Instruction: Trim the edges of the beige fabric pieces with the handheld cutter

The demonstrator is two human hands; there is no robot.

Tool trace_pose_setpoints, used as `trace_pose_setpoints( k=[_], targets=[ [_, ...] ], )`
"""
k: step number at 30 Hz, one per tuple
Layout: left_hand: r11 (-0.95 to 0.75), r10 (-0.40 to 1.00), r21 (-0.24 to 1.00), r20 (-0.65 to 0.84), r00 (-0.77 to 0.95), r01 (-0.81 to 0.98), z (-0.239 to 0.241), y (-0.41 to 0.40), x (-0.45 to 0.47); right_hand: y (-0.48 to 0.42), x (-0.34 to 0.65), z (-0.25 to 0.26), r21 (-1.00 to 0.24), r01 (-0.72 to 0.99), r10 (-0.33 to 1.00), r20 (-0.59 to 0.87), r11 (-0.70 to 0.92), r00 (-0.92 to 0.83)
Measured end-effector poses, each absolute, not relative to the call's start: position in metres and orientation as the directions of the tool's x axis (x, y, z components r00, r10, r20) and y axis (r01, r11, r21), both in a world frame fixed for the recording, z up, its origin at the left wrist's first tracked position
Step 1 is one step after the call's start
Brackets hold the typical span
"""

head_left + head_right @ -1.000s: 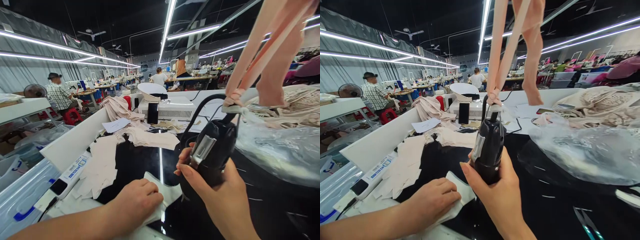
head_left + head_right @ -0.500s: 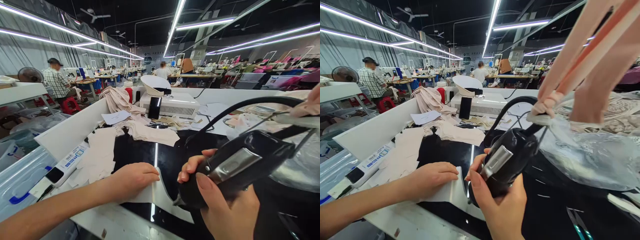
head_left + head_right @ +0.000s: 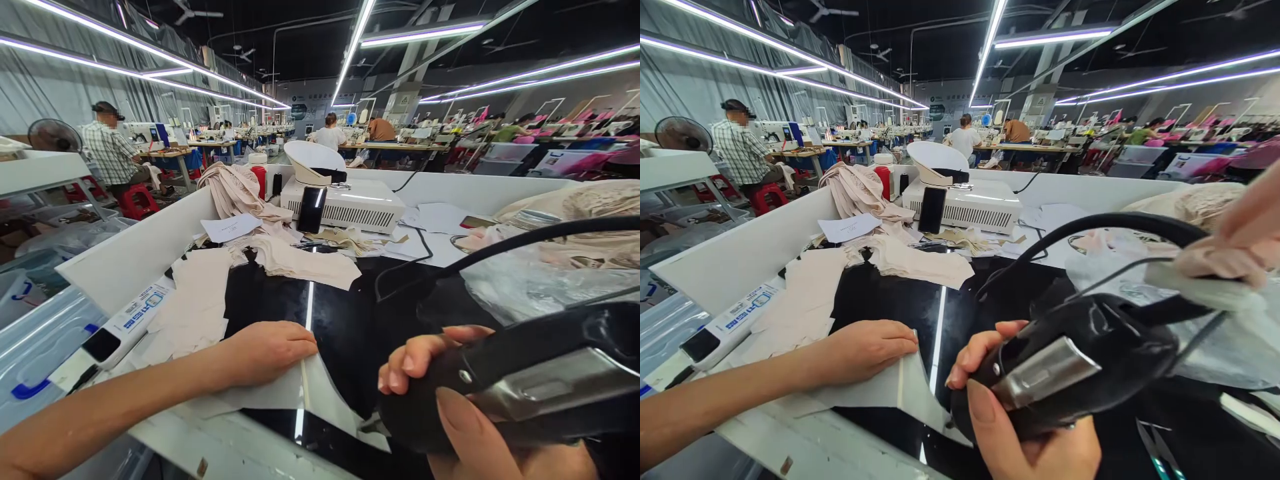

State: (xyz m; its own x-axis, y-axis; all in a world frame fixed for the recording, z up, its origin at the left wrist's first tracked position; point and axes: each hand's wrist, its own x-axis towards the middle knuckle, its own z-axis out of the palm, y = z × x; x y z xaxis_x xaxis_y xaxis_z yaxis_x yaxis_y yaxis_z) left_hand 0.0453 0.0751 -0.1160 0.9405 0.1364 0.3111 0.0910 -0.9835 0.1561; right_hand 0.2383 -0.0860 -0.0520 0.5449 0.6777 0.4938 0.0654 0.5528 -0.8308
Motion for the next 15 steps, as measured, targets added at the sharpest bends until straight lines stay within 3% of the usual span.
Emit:
trace_pose_setpoints(
  k=[8,15],
  targets=[
    [-0.995,0.048,0.104,0.367,0.929,0.010,-0.116,0.075,0.041,-0.079,0.242,-0.051,-0.817,0.045,0.676,0.505,0.575,0.536],
    [-0.993,0.065,0.114,0.387,0.920,0.023,-0.118,0.072,0.040,-0.076,0.268,-0.065,-0.801,0.005,0.692,0.521,0.599,0.499]
  ],
)
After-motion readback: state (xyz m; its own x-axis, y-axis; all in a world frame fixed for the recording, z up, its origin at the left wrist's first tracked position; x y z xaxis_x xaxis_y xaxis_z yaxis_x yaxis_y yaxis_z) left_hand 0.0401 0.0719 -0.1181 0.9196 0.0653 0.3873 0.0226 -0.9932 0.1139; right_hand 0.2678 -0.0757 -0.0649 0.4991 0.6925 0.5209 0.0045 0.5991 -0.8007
